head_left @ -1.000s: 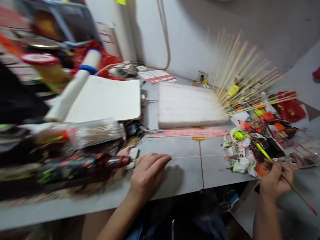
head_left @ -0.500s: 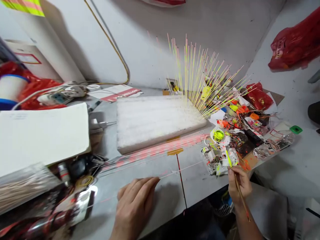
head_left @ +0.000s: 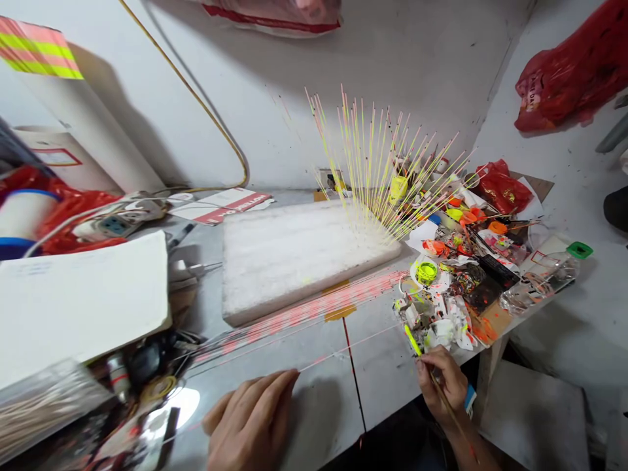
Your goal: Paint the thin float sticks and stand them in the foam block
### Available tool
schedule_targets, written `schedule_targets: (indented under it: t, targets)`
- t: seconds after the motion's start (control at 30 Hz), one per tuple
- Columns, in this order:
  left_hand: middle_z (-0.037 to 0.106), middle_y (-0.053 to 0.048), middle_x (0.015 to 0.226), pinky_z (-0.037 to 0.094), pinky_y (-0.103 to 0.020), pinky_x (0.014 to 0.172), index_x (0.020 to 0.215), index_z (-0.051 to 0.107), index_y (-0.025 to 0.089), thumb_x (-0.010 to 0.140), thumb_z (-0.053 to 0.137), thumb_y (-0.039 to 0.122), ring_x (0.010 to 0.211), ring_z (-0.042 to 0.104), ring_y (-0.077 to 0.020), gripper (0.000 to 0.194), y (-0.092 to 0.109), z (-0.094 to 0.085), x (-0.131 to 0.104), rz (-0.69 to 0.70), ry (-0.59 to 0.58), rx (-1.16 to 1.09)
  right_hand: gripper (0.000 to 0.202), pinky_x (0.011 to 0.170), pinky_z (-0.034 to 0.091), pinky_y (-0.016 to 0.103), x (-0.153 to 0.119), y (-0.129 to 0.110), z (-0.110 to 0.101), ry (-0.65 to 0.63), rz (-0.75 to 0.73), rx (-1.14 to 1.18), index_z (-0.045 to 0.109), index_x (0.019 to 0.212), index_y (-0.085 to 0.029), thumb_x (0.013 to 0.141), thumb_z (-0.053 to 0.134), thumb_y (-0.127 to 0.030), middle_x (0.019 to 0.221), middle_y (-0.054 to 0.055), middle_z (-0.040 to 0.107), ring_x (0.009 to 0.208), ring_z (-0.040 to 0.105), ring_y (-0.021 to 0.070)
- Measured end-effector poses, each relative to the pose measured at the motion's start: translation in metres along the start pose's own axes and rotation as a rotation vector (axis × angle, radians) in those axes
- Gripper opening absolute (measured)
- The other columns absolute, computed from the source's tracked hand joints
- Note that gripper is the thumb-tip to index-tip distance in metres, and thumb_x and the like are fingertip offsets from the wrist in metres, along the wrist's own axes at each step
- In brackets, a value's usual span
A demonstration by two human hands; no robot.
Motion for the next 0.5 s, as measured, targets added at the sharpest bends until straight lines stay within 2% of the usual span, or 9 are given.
schedule_targets:
  t: [0.5]
  targets:
    - [0.070,-0.002,0.081,0.046,-0.028,0.073,0.099,0.066,0.018,0.094,0.058,0.010,0.069,0.065,-0.0141,0.013,0.005,-0.004,0.005,0.010,0.039,-0.001,0.015,0.060,0.054,0.026,-0.008,0.012,0.005,-0.018,0.039,-0.028,0.065,0.101,-0.022,0.093,0.060,-0.011,0.079,0.001,0.068,0.066,0.063,0.0146]
Point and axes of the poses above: each hand's wrist, its own x-axis towards the middle knuckle, its own z-axis out of the palm, y = z × x, the point moved 8 cm from there along x, towards the middle knuckle
